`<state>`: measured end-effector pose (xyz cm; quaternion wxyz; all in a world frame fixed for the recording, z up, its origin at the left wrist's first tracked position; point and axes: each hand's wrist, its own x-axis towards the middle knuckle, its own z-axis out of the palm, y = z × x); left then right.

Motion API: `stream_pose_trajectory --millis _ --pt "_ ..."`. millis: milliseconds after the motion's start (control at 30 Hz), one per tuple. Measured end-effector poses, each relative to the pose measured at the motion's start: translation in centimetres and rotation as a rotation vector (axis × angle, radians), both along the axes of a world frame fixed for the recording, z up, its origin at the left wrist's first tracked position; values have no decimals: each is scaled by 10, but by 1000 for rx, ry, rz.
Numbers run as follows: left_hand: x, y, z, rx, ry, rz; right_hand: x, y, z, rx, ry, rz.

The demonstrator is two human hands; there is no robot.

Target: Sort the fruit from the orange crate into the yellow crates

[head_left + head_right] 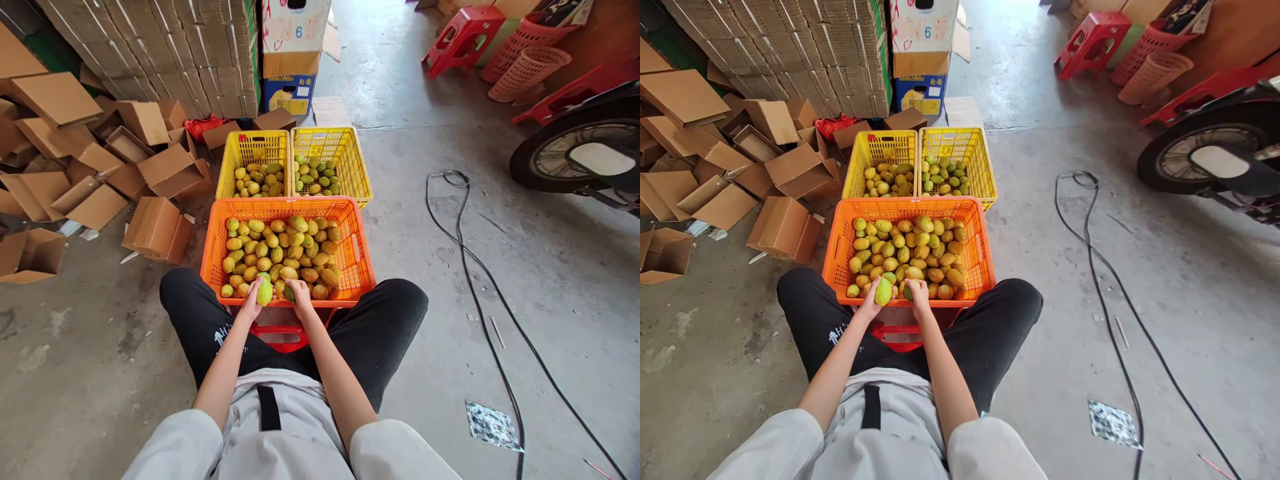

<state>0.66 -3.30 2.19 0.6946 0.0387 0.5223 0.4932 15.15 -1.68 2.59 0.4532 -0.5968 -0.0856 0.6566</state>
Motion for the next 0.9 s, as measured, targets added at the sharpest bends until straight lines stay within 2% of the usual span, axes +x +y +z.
stream_pose_trajectory --millis 300,500,667,800,900 --pt "4 0 3 -3 75 62 1 -3 11 46 59 52" --pt "3 4 8 -58 -39 129 2 -3 10 29 107 53" --pt "0 7 14 -103 -159 138 5 0 8 -49 155 35" --pt "1 8 20 -133 -199 141 5 2 4 -89 157 15" --pt "0 9 25 -149 -219 189 4 3 3 -76 145 -18"
